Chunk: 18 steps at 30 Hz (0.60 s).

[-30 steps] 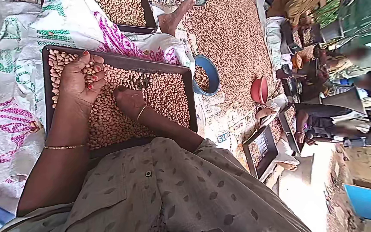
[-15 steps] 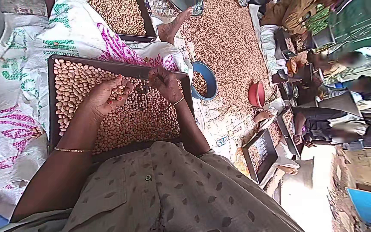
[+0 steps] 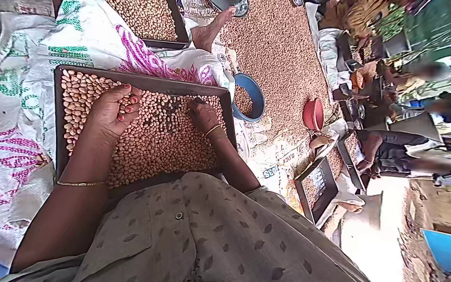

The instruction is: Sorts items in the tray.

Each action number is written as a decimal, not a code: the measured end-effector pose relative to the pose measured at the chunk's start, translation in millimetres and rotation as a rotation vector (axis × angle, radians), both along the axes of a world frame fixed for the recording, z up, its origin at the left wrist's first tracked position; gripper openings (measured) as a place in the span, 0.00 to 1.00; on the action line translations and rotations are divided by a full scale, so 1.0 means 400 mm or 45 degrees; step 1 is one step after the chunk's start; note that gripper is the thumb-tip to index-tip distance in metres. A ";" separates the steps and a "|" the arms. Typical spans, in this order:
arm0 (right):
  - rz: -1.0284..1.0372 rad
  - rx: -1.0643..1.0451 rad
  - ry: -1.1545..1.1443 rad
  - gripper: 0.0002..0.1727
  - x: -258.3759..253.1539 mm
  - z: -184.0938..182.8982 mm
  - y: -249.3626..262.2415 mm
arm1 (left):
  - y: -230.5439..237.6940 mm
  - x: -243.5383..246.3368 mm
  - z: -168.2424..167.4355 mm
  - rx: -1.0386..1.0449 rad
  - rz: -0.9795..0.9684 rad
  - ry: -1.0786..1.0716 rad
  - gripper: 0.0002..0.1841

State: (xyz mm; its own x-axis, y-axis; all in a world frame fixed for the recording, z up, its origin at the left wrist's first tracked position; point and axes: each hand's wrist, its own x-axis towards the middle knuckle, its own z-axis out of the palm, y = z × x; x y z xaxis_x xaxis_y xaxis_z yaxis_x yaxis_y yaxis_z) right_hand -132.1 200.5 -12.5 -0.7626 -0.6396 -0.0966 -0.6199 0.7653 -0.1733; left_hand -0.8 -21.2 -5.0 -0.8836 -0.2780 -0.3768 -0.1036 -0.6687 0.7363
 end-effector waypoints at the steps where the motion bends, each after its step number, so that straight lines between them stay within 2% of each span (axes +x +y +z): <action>1: -0.015 0.002 0.009 0.14 0.004 -0.001 -0.002 | 0.002 0.000 -0.001 -0.005 -0.008 0.000 0.17; 3: -0.050 -0.013 -0.003 0.13 0.004 0.004 0.000 | 0.005 -0.003 -0.004 -0.032 -0.031 -0.024 0.19; 5: -0.061 -0.161 -0.099 0.13 -0.007 0.020 0.012 | 0.008 -0.004 -0.002 -0.071 -0.082 -0.061 0.24; 6: -0.038 -0.316 -0.158 0.12 -0.012 0.030 0.019 | 0.013 -0.003 0.004 -0.107 -0.114 -0.099 0.27; 9: 0.206 -1.049 -0.466 0.11 0.006 0.081 0.013 | 0.029 -0.003 0.002 -0.199 -0.295 -0.146 0.33; 10: 0.268 -1.202 -0.573 0.13 0.016 0.107 0.004 | 0.035 -0.004 0.000 -0.201 -0.367 -0.133 0.34; 11: 0.291 -1.257 -0.555 0.15 0.015 0.125 -0.003 | 0.042 -0.004 -0.001 -0.182 -0.423 -0.095 0.35; 13: 0.221 -1.144 -0.277 0.13 -0.023 0.121 -0.007 | 0.050 -0.001 -0.001 -0.100 -0.480 -0.007 0.35; 15: 0.126 -0.871 -0.071 0.10 -0.069 0.085 0.003 | 0.047 0.001 0.000 -0.020 -0.465 0.032 0.30; 18: 0.061 -0.422 0.005 0.11 -0.079 0.022 0.006 | 0.037 0.002 0.006 0.072 -0.301 -0.008 0.21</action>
State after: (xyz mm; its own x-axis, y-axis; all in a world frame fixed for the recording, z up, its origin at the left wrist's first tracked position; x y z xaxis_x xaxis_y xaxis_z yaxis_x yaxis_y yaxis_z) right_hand -163.9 202.8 -3.8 -0.7311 -0.6706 0.1257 -0.6548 0.6379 -0.4054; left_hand -0.1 -6.3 -2.8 -0.9192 -0.0415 -0.3916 -0.2668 -0.6657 0.6969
